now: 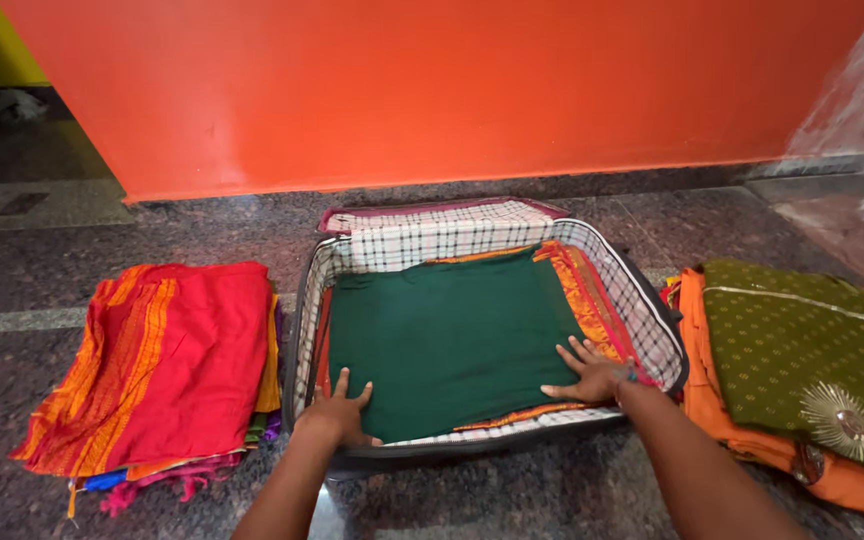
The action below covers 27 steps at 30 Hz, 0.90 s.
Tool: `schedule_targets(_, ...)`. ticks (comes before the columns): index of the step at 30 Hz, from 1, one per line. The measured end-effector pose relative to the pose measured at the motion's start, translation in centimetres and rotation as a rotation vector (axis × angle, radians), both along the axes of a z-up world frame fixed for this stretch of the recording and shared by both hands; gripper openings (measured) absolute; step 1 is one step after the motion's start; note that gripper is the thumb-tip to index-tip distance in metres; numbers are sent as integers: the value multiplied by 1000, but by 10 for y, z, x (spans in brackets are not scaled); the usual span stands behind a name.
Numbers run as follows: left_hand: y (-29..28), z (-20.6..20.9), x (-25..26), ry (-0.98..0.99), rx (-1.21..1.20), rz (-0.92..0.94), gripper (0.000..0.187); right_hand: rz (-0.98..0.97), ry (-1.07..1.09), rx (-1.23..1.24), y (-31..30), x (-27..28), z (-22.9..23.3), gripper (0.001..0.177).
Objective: The person folds and organizes various colorful fabrics and garments by hand, placing them neatly into a suitcase.
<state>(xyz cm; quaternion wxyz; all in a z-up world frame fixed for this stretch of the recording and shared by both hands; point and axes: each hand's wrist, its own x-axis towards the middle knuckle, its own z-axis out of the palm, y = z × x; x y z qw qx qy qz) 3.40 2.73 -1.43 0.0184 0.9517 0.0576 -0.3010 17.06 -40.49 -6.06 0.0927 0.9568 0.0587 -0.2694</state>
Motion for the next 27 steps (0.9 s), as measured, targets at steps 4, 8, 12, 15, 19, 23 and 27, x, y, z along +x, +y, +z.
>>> schedule_targets(4, 8, -25, 6, -450, -24, 69, 85, -33, -43, 21, 8, -11, 4, 112)
schedule_targets(8, 24, -47, 30, -998, -111, -52, 65, 100, -96, -10, 11, -21, 23, 87)
schedule_targets(12, 1, -50, 22, -38, -12, -169, 99, 185, -457, 22, 20, -38, 35, 85)
schedule_targets(15, -6, -37, 13, 0, -4, -104, 101, 188, -63, 163, 24, -39, 24, 85)
schedule_targets(19, -5, -24, 7, -45, -43, -69, 98, -67, -375, 150, 19, -32, 25, 63)
schedule_targets(23, -11, -18, 0, -81, -51, -80, 95, 5, -871, 536, 4, -36, 44, 45)
schedule_targets(27, -11, -14, -4, -151, -57, -84, 89, 106, -500, 618, -2, -41, 86, 45)
